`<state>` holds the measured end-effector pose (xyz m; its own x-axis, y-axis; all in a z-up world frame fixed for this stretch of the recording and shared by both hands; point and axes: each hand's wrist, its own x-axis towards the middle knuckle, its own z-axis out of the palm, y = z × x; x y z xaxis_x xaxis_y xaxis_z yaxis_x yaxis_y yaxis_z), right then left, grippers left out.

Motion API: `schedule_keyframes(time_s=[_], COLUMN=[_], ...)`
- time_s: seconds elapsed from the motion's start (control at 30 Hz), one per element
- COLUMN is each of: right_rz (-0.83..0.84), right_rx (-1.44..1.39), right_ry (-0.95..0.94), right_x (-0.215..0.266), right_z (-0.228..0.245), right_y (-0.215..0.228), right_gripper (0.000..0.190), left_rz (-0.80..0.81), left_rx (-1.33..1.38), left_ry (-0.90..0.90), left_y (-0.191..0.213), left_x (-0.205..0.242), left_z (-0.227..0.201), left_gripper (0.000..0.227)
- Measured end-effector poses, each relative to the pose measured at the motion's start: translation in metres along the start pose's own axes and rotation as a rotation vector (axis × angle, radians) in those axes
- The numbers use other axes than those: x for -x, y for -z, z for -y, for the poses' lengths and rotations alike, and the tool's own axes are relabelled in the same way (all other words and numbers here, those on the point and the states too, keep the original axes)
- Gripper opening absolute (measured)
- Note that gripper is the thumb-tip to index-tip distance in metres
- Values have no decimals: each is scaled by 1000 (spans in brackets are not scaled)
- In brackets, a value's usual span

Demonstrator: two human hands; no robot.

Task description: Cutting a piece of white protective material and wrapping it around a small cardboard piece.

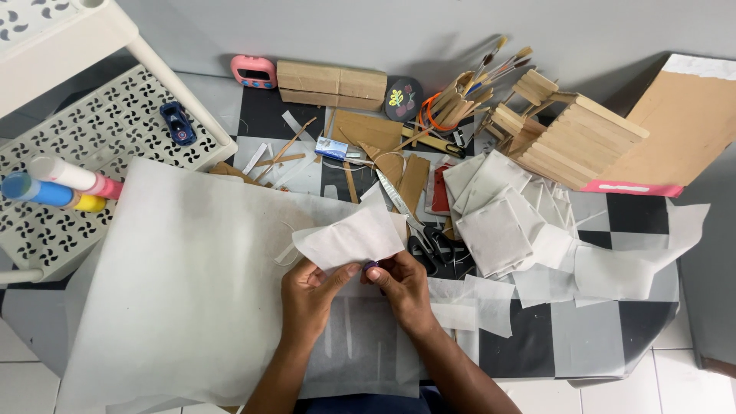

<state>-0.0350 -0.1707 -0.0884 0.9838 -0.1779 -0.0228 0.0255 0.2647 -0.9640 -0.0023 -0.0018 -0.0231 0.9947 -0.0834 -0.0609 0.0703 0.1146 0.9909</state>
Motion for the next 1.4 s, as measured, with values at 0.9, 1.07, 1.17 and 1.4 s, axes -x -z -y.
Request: schedule_keyframes(time_s=[0.9, 1.07, 1.17, 1.4], right_rz=[-193, -209, -207, -185], right_rx=[25, -12, -42, -47], right_ry=[132, 108, 99, 60], right_x=[-4, -9, -9, -7], right_z=[28, 26, 23, 25], right_y=[-5, -4, -5, -8], right_gripper=[27, 25, 27, 21], left_rz=[1, -16, -30, -37], left_rx=[222, 207, 124, 60], left_ry=[49, 57, 83, 85], left_y=[1, 2, 2, 3], left_x=[4, 5, 7, 11], left_z=[2, 2, -1, -7], left_gripper=[25, 29, 31, 28])
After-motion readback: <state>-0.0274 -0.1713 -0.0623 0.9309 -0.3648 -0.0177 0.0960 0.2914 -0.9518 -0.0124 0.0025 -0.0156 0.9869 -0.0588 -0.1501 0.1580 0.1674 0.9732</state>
